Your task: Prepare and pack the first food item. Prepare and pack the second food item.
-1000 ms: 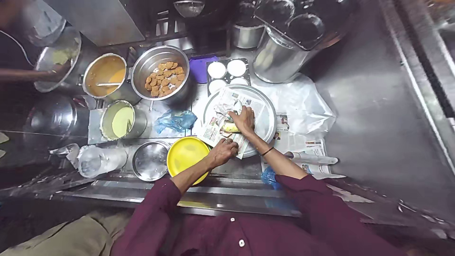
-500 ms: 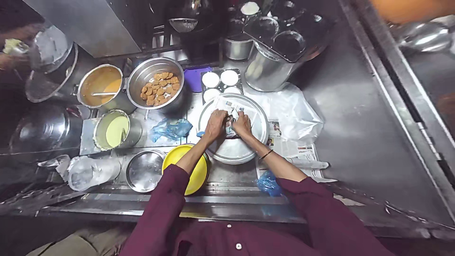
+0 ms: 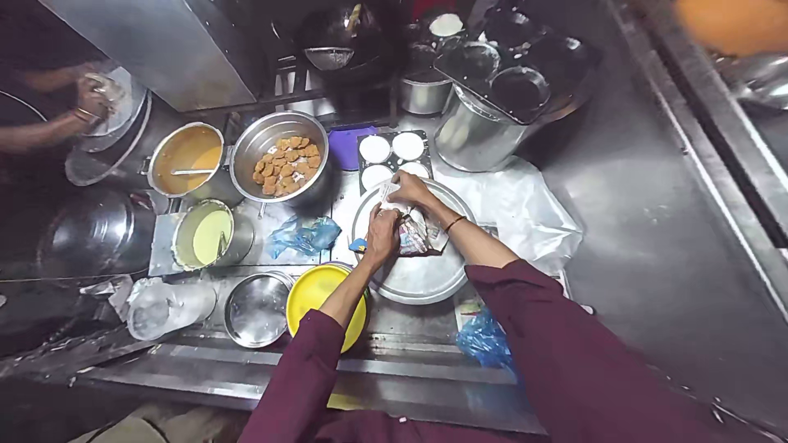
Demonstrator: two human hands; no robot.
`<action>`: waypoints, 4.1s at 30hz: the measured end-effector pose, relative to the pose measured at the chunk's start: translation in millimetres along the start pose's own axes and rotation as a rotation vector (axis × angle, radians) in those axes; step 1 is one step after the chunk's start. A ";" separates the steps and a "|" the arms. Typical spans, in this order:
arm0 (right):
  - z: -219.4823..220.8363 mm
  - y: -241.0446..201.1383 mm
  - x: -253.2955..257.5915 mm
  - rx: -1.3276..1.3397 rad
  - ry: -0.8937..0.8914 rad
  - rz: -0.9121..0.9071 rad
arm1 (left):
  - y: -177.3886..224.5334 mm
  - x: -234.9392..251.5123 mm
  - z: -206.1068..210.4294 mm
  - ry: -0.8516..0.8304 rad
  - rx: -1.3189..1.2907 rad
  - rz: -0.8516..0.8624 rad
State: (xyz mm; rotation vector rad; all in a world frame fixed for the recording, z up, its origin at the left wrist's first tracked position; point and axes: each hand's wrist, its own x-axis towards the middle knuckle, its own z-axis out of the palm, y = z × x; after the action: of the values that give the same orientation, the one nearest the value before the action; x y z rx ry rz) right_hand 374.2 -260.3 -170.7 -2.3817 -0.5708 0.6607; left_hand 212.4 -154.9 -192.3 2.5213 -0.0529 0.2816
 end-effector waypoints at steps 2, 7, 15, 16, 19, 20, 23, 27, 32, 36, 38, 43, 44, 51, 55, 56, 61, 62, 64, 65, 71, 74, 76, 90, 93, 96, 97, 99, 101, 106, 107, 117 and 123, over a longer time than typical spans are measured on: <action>-6.4 3.7 17.7 0.078 -0.066 -0.117 | 0.1 -2.2 1.1 0.033 0.010 -0.006; -16.1 8.4 -32.9 0.169 -0.121 -0.456 | 0.9 -4.7 4.4 0.141 -0.006 -0.066; 33.8 35.6 -101.6 0.072 0.161 -0.653 | 3.3 -22.0 16.3 0.277 -0.006 -0.117; 38.6 36.2 -105.7 0.068 0.189 -0.685 | 2.9 -21.6 15.2 0.299 -0.030 -0.139; 46.7 36.8 -119.2 -0.056 0.170 -0.706 | -1.9 -22.0 12.6 0.327 -0.083 -0.214; 45.7 37.9 -122.6 -0.138 0.111 -0.703 | -2.8 -20.4 11.0 0.324 -0.090 -0.245; 45.1 38.5 -131.2 -0.345 0.027 -0.696 | -1.0 -12.4 -0.6 0.246 -0.016 -0.294; 42.1 41.4 -130.6 -0.418 0.073 -0.779 | -10.1 2.0 -28.3 -0.102 0.012 -0.194; 11.5 54.6 -123.7 -0.506 0.022 -1.046 | -13.3 -8.7 -67.3 -0.494 0.062 -0.050; 5.4 72.7 -116.4 -0.620 0.081 -1.159 | -8.0 -27.3 -65.1 -0.359 -0.088 0.245; 12.2 78.9 -122.3 -0.591 0.127 -1.135 | -11.2 -22.7 -52.6 -0.414 -0.229 0.309; 29.1 79.7 -184.8 -0.358 0.226 -0.937 | -23.9 -20.7 -43.7 -0.467 -0.194 0.312; 40.7 83.4 -196.4 -0.319 0.207 -0.933 | -25.0 -21.3 -43.5 -0.465 -0.186 0.315; 77.2 49.4 -191.3 -0.156 0.377 -0.783 | -22.8 -24.2 -46.6 -0.476 -0.230 0.251; 67.5 37.8 -155.2 0.156 0.475 -0.168 | -14.9 -23.3 -52.2 -0.522 -0.312 0.130; 66.8 38.2 -149.9 0.187 0.449 -0.079 | -11.0 -25.6 -49.3 -0.505 -0.302 0.108; 62.0 30.1 -152.5 0.365 0.452 0.089 | 9.0 -51.0 -10.9 -0.178 -0.164 0.051; 56.2 27.5 -153.2 0.469 0.471 0.202 | 12.0 -53.0 -5.9 -0.144 -0.154 0.025; 42.2 21.8 -145.6 0.611 0.483 0.427 | 12.7 -53.2 -0.5 -0.116 -0.148 -0.014; 36.7 18.3 -139.7 0.637 0.453 0.498 | 12.3 -53.2 0.0 -0.110 -0.140 -0.032; -8.0 21.6 -110.1 0.504 0.119 0.335 | 24.7 -43.2 -4.4 -0.125 -0.053 -0.114; -25.1 27.5 -64.5 0.493 -0.045 0.191 | 24.1 -42.7 0.3 -0.128 -0.055 -0.137; -17.8 39.6 -27.5 0.501 -0.066 0.018 | 22.7 -43.2 0.8 -0.123 -0.072 -0.157; -50.2 9.1 23.9 -0.210 -0.326 -0.421 | 26.4 -37.7 -4.7 -0.133 -0.135 -0.349; -53.1 -0.9 -3.0 -0.134 -0.288 -0.343 | 24.2 -32.9 -3.3 -0.148 -0.197 -0.485; -35.4 8.6 -48.0 0.028 -0.203 -0.409 | 27.5 -30.4 -6.5 -0.120 -0.229 -0.571; -24.4 16.4 -58.6 0.061 -0.145 -0.429 | 29.4 -30.3 -7.4 -0.101 -0.230 -0.587; -3.6 23.4 -83.0 0.054 0.010 -0.455 | 32.9 -30.1 -7.1 -0.057 -0.230 -0.622; 14.6 26.2 -106.3 -0.002 0.147 -0.505 | 34.5 -33.1 -3.9 -0.028 -0.215 -0.631; 50.0 31.4 -133.2 -0.147 0.340 -0.692 | 32.9 -37.1 4.6 0.112 -0.194 -0.587; 55.5 34.2 -135.3 -0.175 0.356 -0.720 | 30.5 -37.0 7.2 0.148 -0.183 -0.584; 68.9 47.8 -154.0 -0.440 0.162 -0.724 | 19.7 -35.0 -2.7 0.106 -0.198 -0.626; 80.7 49.8 -146.5 -0.504 0.212 -0.719 | -8.6 -27.7 -27.6 -0.151 -0.593 -0.666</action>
State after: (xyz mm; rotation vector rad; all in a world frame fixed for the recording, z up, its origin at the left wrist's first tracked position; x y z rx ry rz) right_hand 224.8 -340.3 -212.5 -2.3733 -1.5290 -0.0690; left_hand 181.0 -132.9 -180.8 1.8347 0.5521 -0.1768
